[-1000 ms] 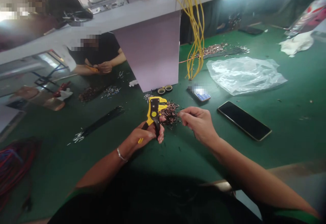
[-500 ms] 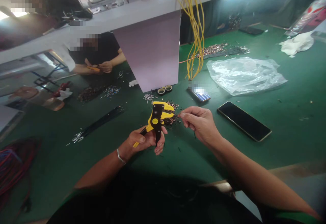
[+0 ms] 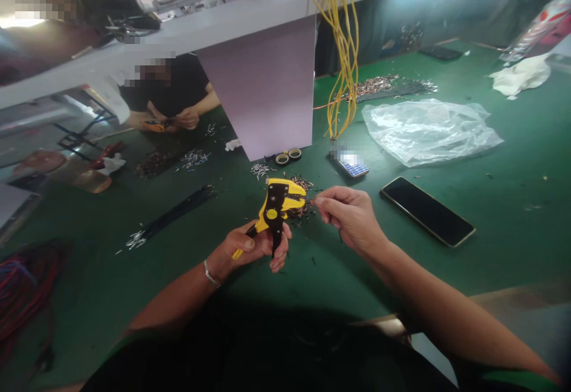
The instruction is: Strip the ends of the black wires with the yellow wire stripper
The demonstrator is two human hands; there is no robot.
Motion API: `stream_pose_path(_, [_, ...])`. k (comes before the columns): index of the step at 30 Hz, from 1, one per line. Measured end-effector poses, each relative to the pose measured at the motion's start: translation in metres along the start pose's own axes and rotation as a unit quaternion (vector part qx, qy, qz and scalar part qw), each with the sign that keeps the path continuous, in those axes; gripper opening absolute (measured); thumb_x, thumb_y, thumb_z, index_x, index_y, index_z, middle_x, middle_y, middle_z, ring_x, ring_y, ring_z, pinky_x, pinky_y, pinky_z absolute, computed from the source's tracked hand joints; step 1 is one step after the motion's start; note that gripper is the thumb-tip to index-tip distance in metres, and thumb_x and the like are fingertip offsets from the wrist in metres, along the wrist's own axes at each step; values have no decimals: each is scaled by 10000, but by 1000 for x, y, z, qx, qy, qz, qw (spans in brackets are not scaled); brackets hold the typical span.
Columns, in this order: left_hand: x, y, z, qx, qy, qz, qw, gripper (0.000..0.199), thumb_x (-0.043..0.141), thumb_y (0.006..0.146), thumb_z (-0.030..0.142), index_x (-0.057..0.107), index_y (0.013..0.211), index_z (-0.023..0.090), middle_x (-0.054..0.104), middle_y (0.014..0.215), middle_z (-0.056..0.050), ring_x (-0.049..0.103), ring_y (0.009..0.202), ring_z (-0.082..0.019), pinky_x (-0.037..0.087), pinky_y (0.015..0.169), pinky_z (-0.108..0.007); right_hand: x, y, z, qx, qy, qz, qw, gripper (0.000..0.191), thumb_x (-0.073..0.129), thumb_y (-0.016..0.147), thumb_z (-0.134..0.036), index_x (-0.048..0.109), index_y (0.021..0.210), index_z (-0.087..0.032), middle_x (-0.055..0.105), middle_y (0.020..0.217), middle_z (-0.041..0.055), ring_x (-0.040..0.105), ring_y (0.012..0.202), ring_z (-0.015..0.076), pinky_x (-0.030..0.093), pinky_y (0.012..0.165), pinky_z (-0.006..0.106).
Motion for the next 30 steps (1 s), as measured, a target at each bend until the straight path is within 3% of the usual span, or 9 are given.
stream_pose_path(9, [3,-1,2,8,-13,1,1000,531,747,618,318,641,1100,123,606,791,-65,585,654,-191,496,623,-352,1,0,4,4,2,-2,1000,125,727,658,-290,698,605,-180,544,416,-47,337,371,49,193,383,228])
stream_pose_path(30, [0,-3,1,20,-6,31,999,447,732,605,246,663,1028,121,583,752,-51,568,610,-172,484,585,-336,2,0,4,12,-3,1,1000,122,726,642,-287,699,600,-176,536,410,-44,333,370,51,175,395,240])
Point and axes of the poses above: each hand's wrist, its own y-axis towards the middle knuckle, its own x-axis out of the palm, z = x × y, the point moved 7 cm from there along y, towards the middle knuckle
